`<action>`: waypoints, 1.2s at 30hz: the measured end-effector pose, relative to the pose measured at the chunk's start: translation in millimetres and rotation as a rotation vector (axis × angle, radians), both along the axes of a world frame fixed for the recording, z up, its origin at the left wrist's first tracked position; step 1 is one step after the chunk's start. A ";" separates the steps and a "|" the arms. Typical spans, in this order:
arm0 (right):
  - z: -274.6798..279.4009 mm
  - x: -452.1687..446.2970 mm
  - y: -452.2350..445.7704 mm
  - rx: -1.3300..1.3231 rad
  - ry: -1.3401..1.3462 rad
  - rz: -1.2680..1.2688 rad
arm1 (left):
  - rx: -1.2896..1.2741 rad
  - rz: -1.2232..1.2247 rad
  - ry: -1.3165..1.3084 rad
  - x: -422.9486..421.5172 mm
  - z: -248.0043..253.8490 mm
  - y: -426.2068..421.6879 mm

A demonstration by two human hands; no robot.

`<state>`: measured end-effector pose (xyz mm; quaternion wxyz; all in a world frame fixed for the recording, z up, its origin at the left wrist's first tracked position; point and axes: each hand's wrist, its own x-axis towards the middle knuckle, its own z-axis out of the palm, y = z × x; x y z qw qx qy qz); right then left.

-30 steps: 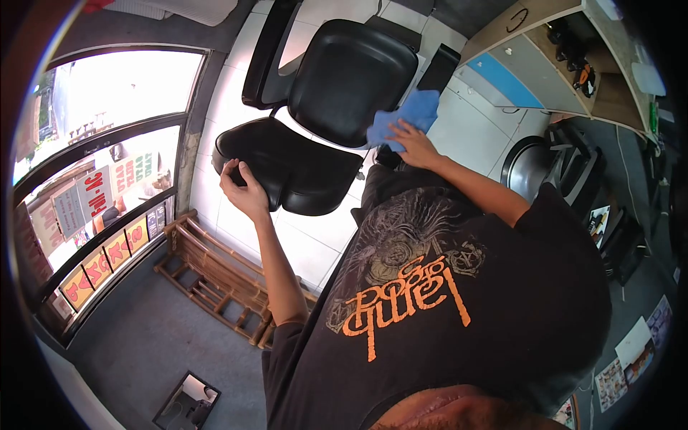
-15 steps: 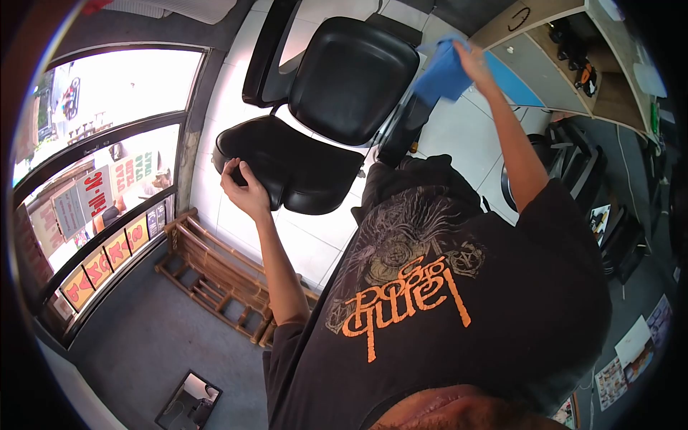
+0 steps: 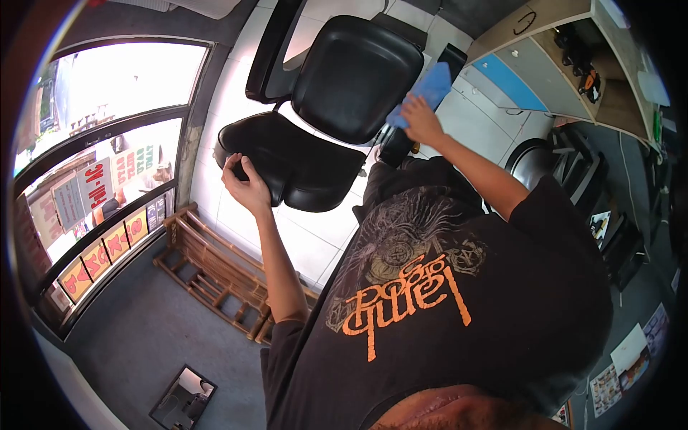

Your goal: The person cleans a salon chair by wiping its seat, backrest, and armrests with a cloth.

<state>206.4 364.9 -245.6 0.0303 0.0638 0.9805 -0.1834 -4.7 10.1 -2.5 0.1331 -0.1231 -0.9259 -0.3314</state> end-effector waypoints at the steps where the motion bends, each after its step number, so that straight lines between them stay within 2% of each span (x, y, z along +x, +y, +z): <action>1: 3.6 -0.8 -12.4 -0.037 -0.026 0.033 | 0.002 0.001 -0.002 -0.1 -0.4 0.3; 3: 10.4 -9.5 -30.2 -0.109 -0.075 0.095 | 0.006 0.000 -0.001 -1.6 -1.1 1.9; 6: 40.5 -36.3 -34.1 -0.608 -0.381 -0.067 | -0.003 0.000 0.000 -0.7 -0.6 0.2; 7: 38.0 -44.4 -28.3 -0.679 -0.261 -0.036 | -0.009 -0.002 0.001 -0.7 0.2 0.3; 10: 51.1 -67.4 10.6 -0.804 -0.292 -0.241 | -0.010 -0.005 0.003 -0.5 0.2 0.1; 12: 36.8 -82.1 45.0 -0.857 -0.137 -0.380 | -0.008 -0.001 0.002 -0.9 0.3 -1.0; 14: 48.4 -95.2 86.1 -0.904 0.008 -0.479 | -0.006 0.004 -0.002 -0.9 -0.2 -0.5; 16: 69.3 -106.9 122.2 -0.622 0.122 -0.555 | 0.005 0.012 -0.004 -0.3 -0.4 -0.1; 18: 93.0 -109.7 142.8 -0.383 0.185 -0.499 | 0.014 0.017 -0.004 -1.1 -1.4 -0.4; 22: 40.4 -106.0 165.5 -0.044 0.172 -0.280 | 0.021 0.021 -0.010 -0.7 -1.9 -1.1; 23: 27.1 -99.9 158.6 0.026 0.009 -0.248 | 0.023 0.021 -0.010 -1.1 -1.6 -0.3; 26: 2.1 -74.6 119.5 0.381 -0.357 0.115 | 0.024 0.021 -0.008 -2.0 -4.2 -2.9; 28: 7.4 -76.3 80.8 0.396 -0.464 0.081 | 0.025 0.024 -0.007 -2.8 -4.7 -3.3; 30: 4.2 -82.9 48.7 0.261 -0.594 0.091 | 0.022 0.030 -0.009 -0.8 -3.4 -4.3; 32: -5.5 -78.8 13.2 0.196 -0.616 0.114 | 0.020 0.030 -0.010 -0.6 -1.5 -0.4; 36: -11.2 -67.1 -45.7 0.130 -0.602 0.343 | 0.036 0.033 -0.004 -1.9 -3.1 -1.0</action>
